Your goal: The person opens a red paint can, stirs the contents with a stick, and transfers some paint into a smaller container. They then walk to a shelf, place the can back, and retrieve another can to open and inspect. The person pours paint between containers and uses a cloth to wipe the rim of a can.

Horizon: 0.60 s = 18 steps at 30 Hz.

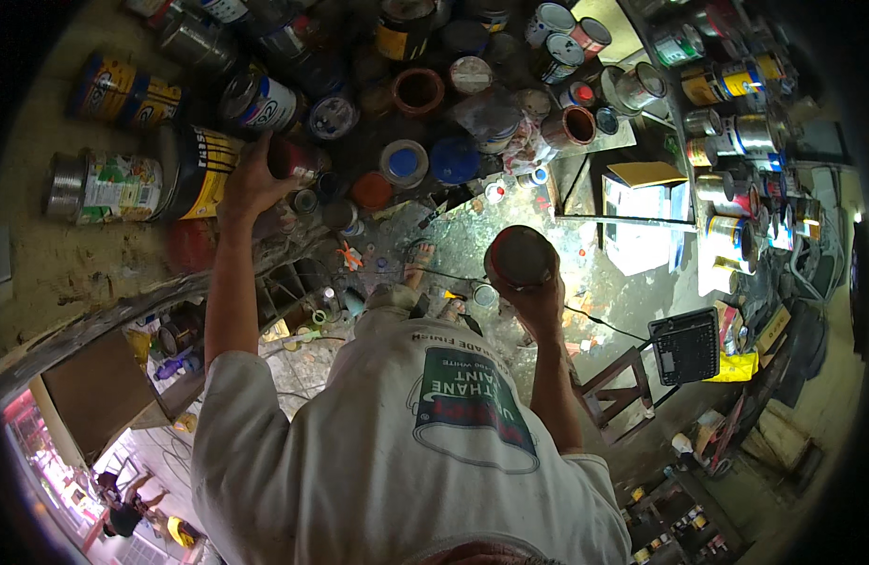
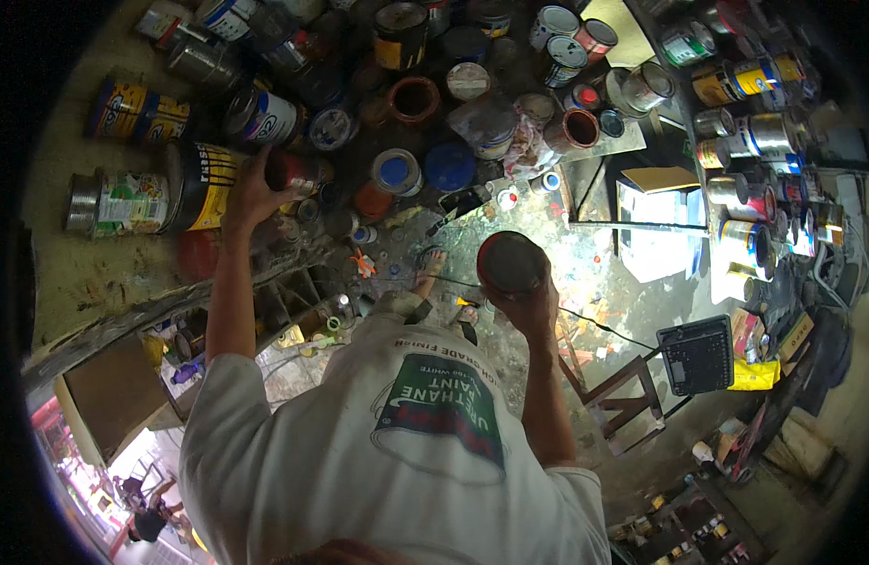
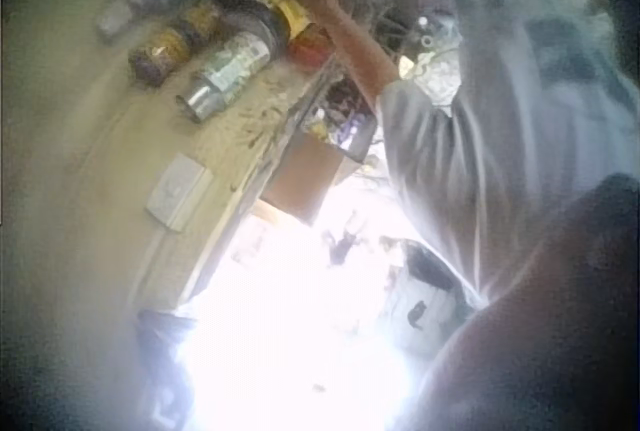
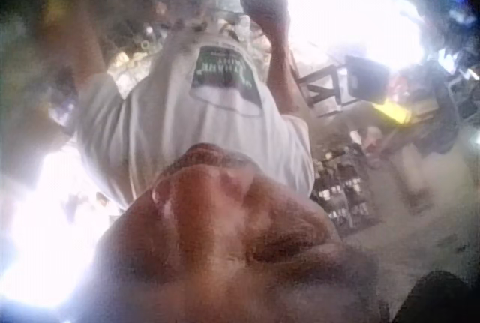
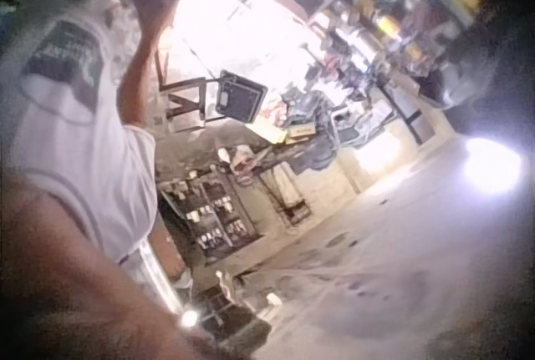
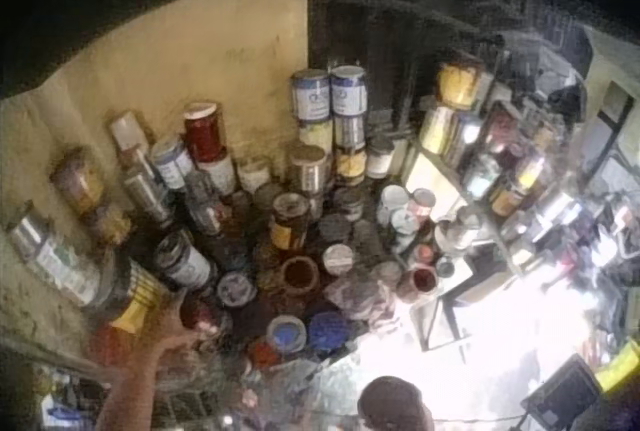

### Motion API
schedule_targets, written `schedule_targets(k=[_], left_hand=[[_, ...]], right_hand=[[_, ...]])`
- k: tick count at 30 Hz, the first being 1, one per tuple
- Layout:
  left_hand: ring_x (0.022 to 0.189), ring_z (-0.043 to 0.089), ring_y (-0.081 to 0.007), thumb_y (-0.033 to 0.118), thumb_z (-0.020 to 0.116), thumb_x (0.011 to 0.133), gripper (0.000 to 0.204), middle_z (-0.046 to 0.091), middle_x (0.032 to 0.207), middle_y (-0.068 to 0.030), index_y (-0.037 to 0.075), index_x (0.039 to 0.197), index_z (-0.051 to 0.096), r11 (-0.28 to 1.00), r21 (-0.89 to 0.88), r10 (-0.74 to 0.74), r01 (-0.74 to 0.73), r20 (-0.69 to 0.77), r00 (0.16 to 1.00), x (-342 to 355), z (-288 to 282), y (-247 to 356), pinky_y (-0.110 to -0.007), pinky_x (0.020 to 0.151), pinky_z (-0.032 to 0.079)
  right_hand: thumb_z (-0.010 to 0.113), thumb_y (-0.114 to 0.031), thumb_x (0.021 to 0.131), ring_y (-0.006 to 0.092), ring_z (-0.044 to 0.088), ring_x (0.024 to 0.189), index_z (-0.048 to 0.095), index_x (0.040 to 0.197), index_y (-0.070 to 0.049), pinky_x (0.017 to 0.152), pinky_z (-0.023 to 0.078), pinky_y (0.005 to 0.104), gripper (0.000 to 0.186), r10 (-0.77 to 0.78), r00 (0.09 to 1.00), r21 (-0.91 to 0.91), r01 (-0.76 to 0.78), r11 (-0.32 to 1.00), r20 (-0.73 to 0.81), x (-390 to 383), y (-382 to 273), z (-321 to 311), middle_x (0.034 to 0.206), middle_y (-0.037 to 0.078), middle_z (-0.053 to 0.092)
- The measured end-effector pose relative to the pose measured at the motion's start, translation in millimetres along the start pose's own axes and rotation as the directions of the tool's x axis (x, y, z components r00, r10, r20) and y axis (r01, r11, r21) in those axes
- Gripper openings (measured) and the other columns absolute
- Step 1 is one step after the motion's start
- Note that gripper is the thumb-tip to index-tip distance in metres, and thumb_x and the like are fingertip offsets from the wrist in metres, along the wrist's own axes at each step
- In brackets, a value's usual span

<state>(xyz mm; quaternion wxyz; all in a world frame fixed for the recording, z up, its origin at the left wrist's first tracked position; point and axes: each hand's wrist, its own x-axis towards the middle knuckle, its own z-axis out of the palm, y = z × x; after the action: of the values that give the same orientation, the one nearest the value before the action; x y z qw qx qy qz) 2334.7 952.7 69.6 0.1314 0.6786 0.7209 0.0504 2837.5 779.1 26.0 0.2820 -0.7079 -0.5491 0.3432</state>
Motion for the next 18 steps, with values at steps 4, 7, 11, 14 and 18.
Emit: schedule_targets(k=[4,7,11,14,18], left_hand=[[0.136,0.056,-0.0404,0.040,0.090,0.072,0.107,0.053,0.150,-0.0231,0.009,0.161,0.038,0.998,0.011,-0.069,0.069,-0.023,0.997,-26,-21,11,-0.050,0.110,0.050],[0.132,0.058,-0.0421,0.038,0.090,0.072,0.105,0.054,0.148,-0.0238,0.010,0.160,0.040,0.998,-0.066,-0.019,0.008,-0.167,0.986,-63,-29,0,-0.050,0.108,0.051],[0.125,0.062,-0.0445,0.032,0.095,0.068,0.104,0.059,0.142,-0.0235,0.010,0.156,0.045,0.989,-0.142,-0.064,0.033,-0.218,0.974,-128,-46,13,-0.051,0.101,0.055],[0.119,0.065,-0.0447,0.032,0.097,0.064,0.106,0.061,0.137,-0.0234,0.010,0.154,0.046,0.972,-0.180,-0.179,0.149,-0.166,0.970,-175,-45,14,-0.053,0.096,0.057],[0.123,0.063,-0.0437,0.031,0.097,0.063,0.108,0.060,0.137,-0.0231,0.013,0.156,0.045,0.975,-0.159,-0.183,0.155,-0.178,0.967,-227,-15,-7,-0.053,0.097,0.057]], right_hand=[[0.103,-0.039,0.061,0.0366,0.071,0.118,0.045,0.152,-0.013,0.094,0.062,0.0483,0.111,-0.079,0.967,0.011,0.079,0.997,0.243,16,-19,24,0.132,0.019,0.070],[0.100,-0.045,0.063,0.0393,0.070,0.119,0.042,0.154,-0.009,0.097,0.060,0.0495,0.114,-0.141,0.899,-0.009,0.159,0.987,0.414,28,-38,69,0.134,0.020,0.068],[0.099,-0.046,0.064,0.0416,0.069,0.120,0.038,0.155,-0.006,0.097,0.059,0.0503,0.117,-0.295,0.888,0.049,0.297,0.954,0.353,50,-61,156,0.137,0.023,0.064],[0.098,-0.044,0.066,0.0439,0.069,0.119,0.033,0.155,-0.001,0.095,0.060,0.0515,0.119,-0.234,0.925,0.059,0.227,0.972,0.300,68,-87,211,0.134,0.025,0.066],[0.096,-0.044,0.067,0.0466,0.066,0.118,0.036,0.152,-0.001,0.093,0.057,0.0546,0.113,-0.156,0.971,0.105,0.139,0.985,0.179,86,-110,265,0.136,0.026,0.062]])
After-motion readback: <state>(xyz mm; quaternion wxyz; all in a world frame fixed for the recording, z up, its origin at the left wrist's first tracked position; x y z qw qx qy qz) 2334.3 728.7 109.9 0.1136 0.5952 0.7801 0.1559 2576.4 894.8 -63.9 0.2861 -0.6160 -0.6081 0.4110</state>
